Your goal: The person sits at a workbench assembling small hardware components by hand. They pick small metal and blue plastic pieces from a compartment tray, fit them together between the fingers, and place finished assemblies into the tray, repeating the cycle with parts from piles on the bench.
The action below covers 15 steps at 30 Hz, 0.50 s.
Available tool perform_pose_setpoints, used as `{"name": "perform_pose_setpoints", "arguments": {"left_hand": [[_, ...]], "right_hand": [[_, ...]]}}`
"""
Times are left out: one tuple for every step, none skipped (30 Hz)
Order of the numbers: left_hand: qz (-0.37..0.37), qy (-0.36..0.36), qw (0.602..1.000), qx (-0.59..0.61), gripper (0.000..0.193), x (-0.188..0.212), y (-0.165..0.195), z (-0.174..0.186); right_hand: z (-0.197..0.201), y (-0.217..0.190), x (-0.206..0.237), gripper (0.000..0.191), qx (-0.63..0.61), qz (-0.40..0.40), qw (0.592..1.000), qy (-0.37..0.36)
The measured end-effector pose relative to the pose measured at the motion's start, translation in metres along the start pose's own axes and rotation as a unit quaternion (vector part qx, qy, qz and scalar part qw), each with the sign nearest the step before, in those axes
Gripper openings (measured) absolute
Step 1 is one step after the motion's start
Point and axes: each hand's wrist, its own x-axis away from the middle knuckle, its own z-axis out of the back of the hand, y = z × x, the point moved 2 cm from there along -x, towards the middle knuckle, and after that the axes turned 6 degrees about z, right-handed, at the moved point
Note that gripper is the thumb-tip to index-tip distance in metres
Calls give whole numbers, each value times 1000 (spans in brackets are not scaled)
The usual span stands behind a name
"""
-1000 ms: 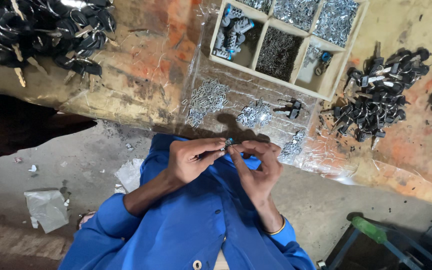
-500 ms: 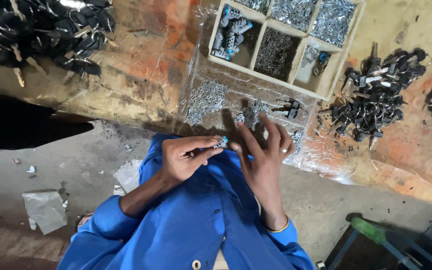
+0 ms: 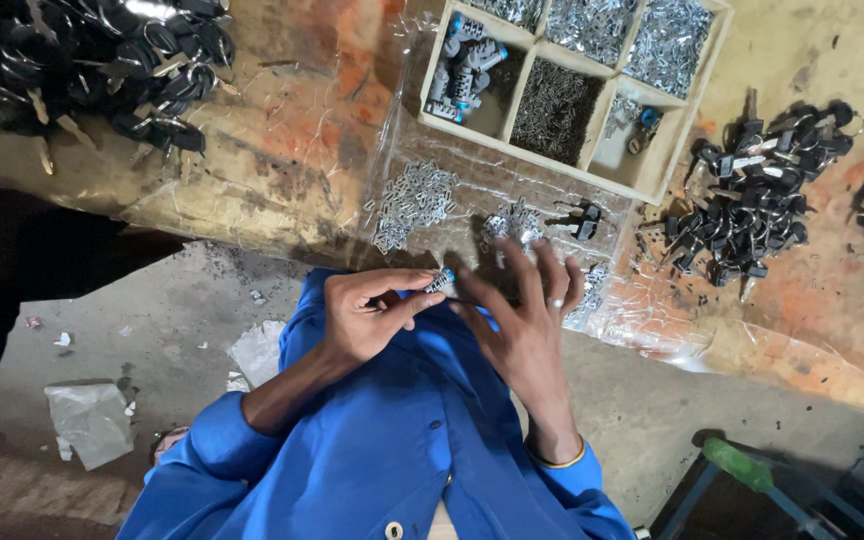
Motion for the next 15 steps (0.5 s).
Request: {"name": "perform_pose_setpoints", "arguments": {"left_hand": [[7, 0, 1000, -2, 22, -1, 0, 0], [16, -1, 1000, -3, 21, -1, 0, 0], [13, -1, 1000, -1, 21, -2, 0, 0], [9, -2, 1000, 0, 21, -3, 0, 1], [6, -2, 1000, 1, 21, -3, -1, 2], [7, -5, 1000, -2, 22, -3, -2, 3], [7, -8, 1000, -5, 22, -3, -3, 5], [7, -11, 1000, -8, 22, -2, -4, 6], [-5, -7, 1000, -16, 23, -1, -5, 6], [-18, -2, 1000, -24, 24, -1, -6, 6], [-31, 2, 999, -33, 25, 0, -7, 6], [-56, 5, 998, -40, 25, 0, -7, 6], [-80, 8, 996, -47, 26, 1, -7, 6], [-103, 12, 993, -55, 27, 2, -7, 6], [-104, 6, 993, -63, 26, 2, -7, 7]], "right_hand": [[1, 1, 2, 34, -30, 13, 999, 16], [1, 2, 6, 33, -40, 9, 999, -9], [0, 3, 9, 32, -50, 7, 998, -32], [-3, 3, 10, 31, -61, 5, 997, -54], [-5, 3, 11, 28, -93, -10, 995, -28], [-7, 2, 12, 25, -126, -24, 992, -3], [-10, 1, 12, 22, -159, -38, 986, 23], [-12, -1, 12, 21, -194, -52, 978, 51], [-15, -4, 12, 19, -229, -67, 968, 79], [-18, -7, 11, 18, -263, -80, 956, 106], [-22, -10, 10, 17, -277, -99, 948, 122], [-26, -13, 8, 17, -292, -117, 939, 137], [-29, -15, 7, 16, -306, -136, 930, 151], [-32, -17, 5, 17, -334, -152, 919, 147], [-34, -19, 4, 18, -360, -168, 906, 144]]}}
